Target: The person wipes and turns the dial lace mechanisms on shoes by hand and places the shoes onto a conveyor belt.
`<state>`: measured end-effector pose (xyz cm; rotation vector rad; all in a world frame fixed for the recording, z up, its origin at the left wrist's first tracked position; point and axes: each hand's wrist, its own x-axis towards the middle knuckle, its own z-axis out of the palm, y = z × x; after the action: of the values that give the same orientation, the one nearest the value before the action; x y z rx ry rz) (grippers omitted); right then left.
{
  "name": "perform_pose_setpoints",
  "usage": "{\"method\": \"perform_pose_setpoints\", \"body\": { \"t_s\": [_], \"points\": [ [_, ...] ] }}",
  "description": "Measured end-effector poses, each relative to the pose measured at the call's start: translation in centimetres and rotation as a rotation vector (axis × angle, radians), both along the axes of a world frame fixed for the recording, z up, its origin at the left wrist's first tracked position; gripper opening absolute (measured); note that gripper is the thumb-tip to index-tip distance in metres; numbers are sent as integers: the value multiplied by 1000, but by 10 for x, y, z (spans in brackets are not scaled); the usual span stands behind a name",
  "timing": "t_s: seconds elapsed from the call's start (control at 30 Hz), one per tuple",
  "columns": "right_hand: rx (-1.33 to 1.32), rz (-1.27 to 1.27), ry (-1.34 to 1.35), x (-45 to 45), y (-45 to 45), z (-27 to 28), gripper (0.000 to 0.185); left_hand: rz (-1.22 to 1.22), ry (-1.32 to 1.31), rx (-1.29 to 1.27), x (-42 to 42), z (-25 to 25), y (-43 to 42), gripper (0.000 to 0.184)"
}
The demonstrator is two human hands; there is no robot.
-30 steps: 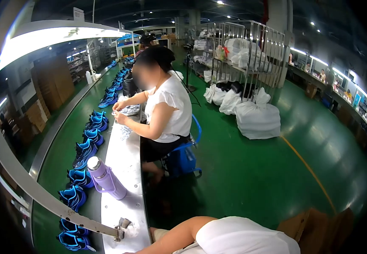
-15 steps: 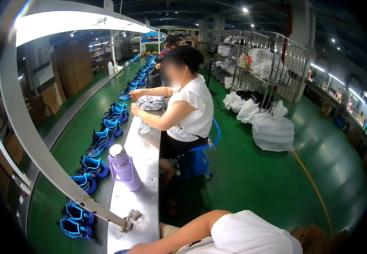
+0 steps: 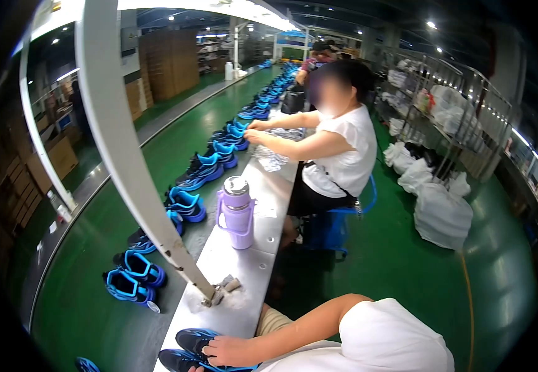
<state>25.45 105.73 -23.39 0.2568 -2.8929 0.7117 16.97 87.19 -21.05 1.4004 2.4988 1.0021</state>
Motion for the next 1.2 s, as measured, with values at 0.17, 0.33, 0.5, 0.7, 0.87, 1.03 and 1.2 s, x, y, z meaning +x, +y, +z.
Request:
{"method": "perform_pose_setpoints", "body": {
  "t_s": [0.17, 0.33, 0.5, 0.7, 0.87, 1.03, 1.2],
  "points": [
    [-36, -43, 145, 11, -5, -31, 28, 10, 77, 6, 1, -9, 0, 32],
    [-93, -108, 3, 24, -17, -22, 35, 62, 57, -10, 9, -9, 10, 23],
    [-116, -89, -2, 20, -4, 19, 28, 76, 31, 74, 12, -3, 1, 40],
    [-502, 85, -176, -6, 30, 13, 33, 160, -282, 119, -15, 4, 11, 11],
    [-256, 29, -261, -13, 38, 7, 29, 38, -143, 104, -11, -4, 15, 7],
    [-385, 266, -235, -22, 59, 6, 31, 84, -129, 51, -8, -1, 19, 8],
    [-241, 71, -239, -20, 42, 19, 29, 158, -7, 168, -12, -26, 15, 16]
  ]
}}
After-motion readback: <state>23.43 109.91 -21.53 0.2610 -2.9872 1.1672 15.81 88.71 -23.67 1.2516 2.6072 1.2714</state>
